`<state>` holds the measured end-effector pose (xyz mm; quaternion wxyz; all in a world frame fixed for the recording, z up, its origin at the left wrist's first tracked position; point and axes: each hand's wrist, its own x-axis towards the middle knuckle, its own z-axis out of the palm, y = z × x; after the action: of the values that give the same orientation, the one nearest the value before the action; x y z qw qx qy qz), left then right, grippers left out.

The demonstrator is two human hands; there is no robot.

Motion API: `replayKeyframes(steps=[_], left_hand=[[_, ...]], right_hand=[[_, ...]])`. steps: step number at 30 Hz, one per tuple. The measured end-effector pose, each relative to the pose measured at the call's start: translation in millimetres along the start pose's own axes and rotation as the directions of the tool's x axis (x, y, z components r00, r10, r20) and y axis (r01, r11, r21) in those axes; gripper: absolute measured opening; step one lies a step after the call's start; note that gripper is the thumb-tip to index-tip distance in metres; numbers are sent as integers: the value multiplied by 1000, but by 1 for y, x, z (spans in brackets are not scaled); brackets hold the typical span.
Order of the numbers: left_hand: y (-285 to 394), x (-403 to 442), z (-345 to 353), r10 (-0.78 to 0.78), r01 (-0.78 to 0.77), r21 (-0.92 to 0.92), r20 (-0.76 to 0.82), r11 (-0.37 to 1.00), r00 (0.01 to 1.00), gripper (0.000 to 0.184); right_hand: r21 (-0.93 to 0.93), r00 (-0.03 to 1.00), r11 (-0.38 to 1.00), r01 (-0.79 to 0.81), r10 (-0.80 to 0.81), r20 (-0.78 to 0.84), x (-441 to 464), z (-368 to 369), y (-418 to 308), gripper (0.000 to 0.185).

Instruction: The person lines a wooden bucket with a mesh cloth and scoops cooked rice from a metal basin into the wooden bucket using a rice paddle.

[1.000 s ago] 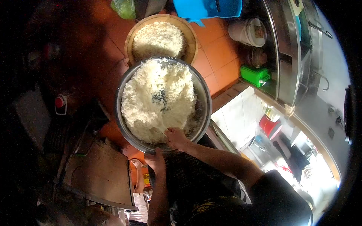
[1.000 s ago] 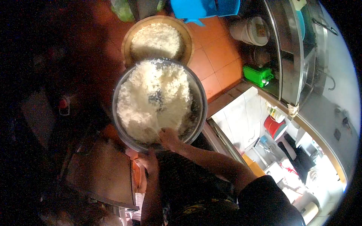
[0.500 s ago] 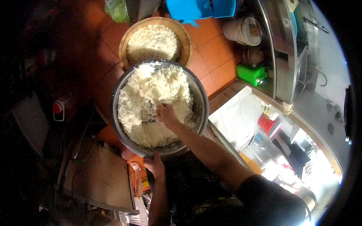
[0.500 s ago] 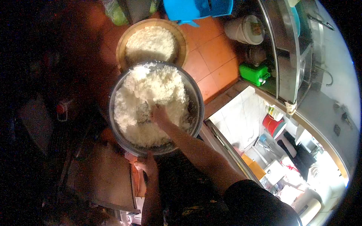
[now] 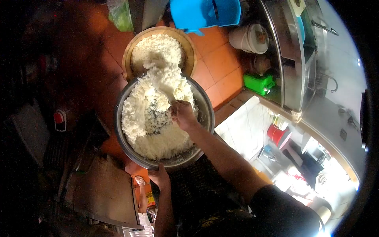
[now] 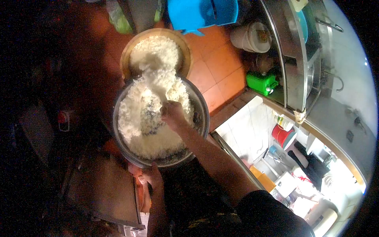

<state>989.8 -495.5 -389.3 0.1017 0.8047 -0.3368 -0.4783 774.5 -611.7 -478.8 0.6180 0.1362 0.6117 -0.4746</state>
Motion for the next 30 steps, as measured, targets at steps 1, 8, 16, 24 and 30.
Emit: replayKeyframes(steps=[1, 8, 16, 24, 30], left_hand=[[-5, -1, 0, 14, -14, -27, 2, 1000, 1000, 18], [3, -1, -1, 87, -89, -75, -34, 993, 996, 21], [-12, 2, 3, 113, -118, -72, -65, 990, 991, 19], [-15, 7, -1, 90, -93, -160, -28, 983, 996, 26], [-4, 6, -4, -25, 25, -27, -20, 999, 999, 29]], right_hand=[[21, 999, 1000, -22, 23, -24, -6, 7, -13, 21], [-709, 985, 700, -87, 166, 43, -69, -38, -47, 30], [-310, 735, 702, -642, 678, 13, -172, -108, -57, 21], [-314, 898, 842, -438, 425, -113, -136, -97, 30, 17], [-876, 996, 479, 52, 40, 81, -35, -173, 158, 23]])
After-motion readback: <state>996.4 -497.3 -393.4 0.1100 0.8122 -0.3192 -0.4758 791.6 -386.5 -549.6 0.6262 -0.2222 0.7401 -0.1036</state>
